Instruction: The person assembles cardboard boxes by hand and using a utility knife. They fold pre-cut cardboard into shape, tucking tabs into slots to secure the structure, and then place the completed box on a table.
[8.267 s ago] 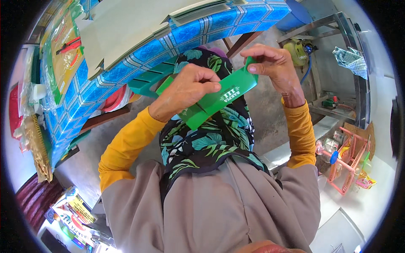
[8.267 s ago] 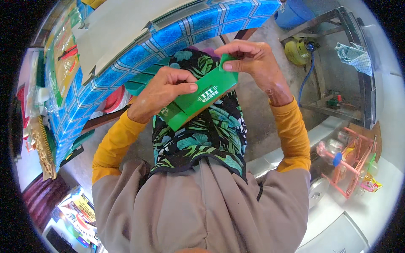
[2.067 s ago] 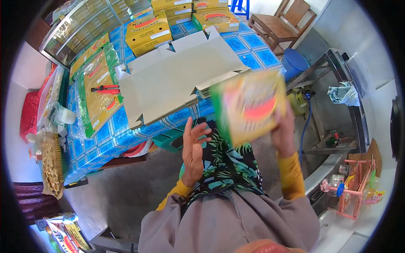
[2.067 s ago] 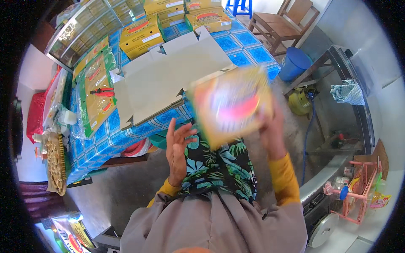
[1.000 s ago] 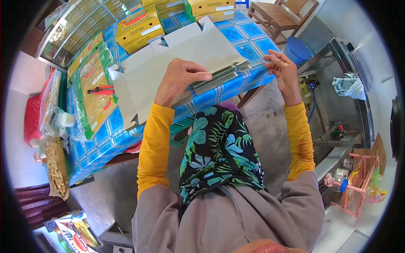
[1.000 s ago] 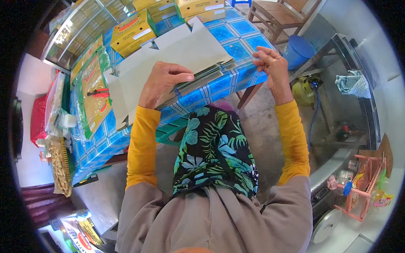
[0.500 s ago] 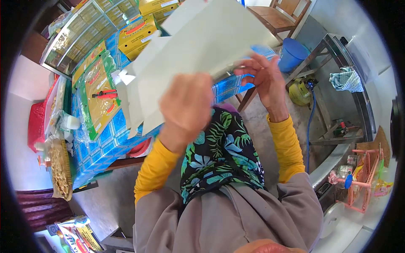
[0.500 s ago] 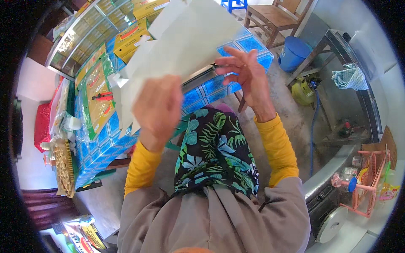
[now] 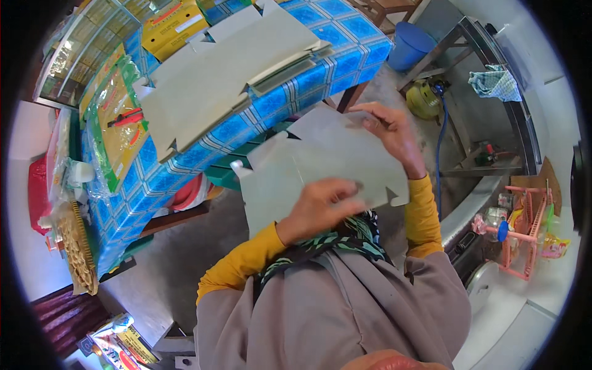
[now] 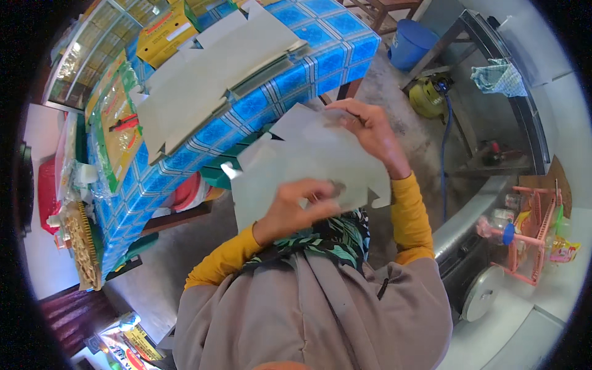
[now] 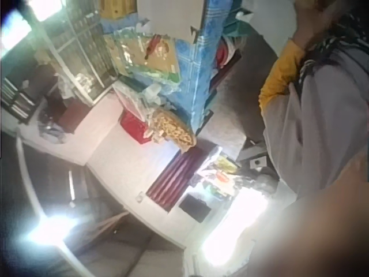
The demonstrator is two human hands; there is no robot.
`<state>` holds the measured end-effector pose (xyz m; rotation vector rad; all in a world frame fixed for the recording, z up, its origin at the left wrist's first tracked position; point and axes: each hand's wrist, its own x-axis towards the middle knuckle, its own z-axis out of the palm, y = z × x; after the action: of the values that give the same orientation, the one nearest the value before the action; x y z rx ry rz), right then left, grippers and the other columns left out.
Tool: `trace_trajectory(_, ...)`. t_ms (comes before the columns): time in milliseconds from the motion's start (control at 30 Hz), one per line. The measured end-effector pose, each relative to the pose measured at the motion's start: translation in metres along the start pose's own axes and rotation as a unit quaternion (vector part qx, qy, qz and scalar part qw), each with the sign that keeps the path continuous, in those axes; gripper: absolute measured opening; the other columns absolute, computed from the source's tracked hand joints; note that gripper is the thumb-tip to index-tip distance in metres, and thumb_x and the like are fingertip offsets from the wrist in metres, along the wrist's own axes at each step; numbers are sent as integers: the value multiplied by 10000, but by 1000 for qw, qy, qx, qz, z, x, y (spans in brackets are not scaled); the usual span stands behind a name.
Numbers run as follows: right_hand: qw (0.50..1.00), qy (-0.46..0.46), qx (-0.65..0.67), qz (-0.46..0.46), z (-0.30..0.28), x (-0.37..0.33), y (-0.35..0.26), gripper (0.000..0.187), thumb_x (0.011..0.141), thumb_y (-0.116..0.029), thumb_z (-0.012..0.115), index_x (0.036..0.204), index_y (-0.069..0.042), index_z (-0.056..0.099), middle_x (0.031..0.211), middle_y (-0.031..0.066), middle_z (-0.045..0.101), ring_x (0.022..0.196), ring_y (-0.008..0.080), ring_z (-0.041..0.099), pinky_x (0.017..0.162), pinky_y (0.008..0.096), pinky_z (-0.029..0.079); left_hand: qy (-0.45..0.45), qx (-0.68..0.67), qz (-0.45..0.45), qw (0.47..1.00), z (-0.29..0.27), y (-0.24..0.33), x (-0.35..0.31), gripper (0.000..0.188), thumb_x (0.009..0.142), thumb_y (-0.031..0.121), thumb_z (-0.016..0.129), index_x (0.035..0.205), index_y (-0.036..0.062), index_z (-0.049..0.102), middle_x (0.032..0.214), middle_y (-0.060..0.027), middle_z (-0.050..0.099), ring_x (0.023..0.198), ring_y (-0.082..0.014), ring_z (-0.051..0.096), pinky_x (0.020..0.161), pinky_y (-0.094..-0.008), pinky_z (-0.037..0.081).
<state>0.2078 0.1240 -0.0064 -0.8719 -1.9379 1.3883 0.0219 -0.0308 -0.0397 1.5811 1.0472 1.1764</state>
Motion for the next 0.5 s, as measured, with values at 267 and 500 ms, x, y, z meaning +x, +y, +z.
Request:
trace_trajectory(267,970,94,-68,-213,61,-32,28,341,720,202,460,901,-25,640,1111,168,675,868,243,683,686,296,511,216,-386,-358,822,-53,-22,39,527,937,521,582,1020,3,631,860,-109,682,755,-211,659,648,-334,540)
trace_trajectory(500,969,71,-101,-213,66,-44,29,275,722,153,545,893,-30,658,1142,180,670,807,246,668,668,311,523,201,-535,-379,727,-62,-37,15,312,900,317,691,939,12,638,830,-101,669,735,-207,645,638,-336,534)
